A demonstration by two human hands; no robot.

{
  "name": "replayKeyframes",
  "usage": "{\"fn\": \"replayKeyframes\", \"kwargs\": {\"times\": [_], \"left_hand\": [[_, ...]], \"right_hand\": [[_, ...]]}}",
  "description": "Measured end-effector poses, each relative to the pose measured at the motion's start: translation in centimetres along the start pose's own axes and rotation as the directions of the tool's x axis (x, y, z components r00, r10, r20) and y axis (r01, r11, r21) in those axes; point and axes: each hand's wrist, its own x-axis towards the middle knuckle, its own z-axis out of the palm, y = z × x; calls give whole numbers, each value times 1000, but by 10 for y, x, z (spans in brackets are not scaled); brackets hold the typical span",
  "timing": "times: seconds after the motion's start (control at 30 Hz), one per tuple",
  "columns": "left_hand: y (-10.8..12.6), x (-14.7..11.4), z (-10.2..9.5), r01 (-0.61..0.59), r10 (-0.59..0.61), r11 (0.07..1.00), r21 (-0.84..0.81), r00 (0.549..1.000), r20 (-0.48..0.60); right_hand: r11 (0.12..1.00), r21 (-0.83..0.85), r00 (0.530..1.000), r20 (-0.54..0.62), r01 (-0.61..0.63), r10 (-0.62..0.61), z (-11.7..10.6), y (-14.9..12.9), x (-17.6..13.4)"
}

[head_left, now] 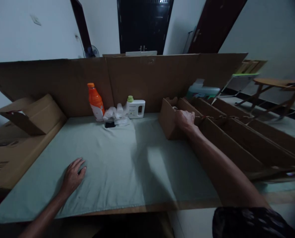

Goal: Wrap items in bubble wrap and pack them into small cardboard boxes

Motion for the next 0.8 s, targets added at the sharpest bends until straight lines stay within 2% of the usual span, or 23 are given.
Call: {"fn": "replayKeyframes", "kwargs": {"times": [0.13,0.2,0.27,0.33,0.4,0.47,0.5,0.53,0.6,0.63,0.7,0.73,0.8], "left_hand": [[2,0,-4,43,-43,999,-13,999,6],[6,0,-6,76,-76,997,-14,997,-14],[18,0,-9,85,-87,996,-37,995,-42],[41,-1,-11,54,-59,992,-117,998,-35],[69,-3,-13,17,-14,967,-255,1000,14],[98,-6,-15,17,21,911,-412,996,87],[110,-8,-15,35,30,874,-484,992,125],[121,-9,-16,61,36,836,-545,986,166],[137,-10,-17,120,51,773,-622,967,249],[143,-10,-17,143,60,754,-641,957,285],[153,-8,-17,174,69,739,-651,941,331],[157,-7,-17,185,61,739,-647,939,338],[163,-5,-15,207,31,747,-632,938,345]], "right_hand": [[992,12,992,8,124,-124,-4,-3,-31],[964,32,964,-11,265,-265,-4,-3,-57],[884,94,889,-84,457,-451,-2,-6,-88],[756,176,775,-200,631,-600,-2,-12,-117],[642,244,686,-319,727,-654,-5,-18,-144],[579,284,639,-454,764,-621,-7,-20,-165],[572,313,641,-520,758,-564,-6,-19,-174],[574,364,662,-577,733,-479,-3,-16,-181],[551,547,758,-589,630,-280,11,-7,-190],[505,662,823,-530,553,-206,22,-3,-192],[374,851,929,-328,369,-170,50,1,-193],[317,907,955,-222,276,-195,65,0,-194],[254,959,967,-62,127,-249,92,-9,-198]]}}
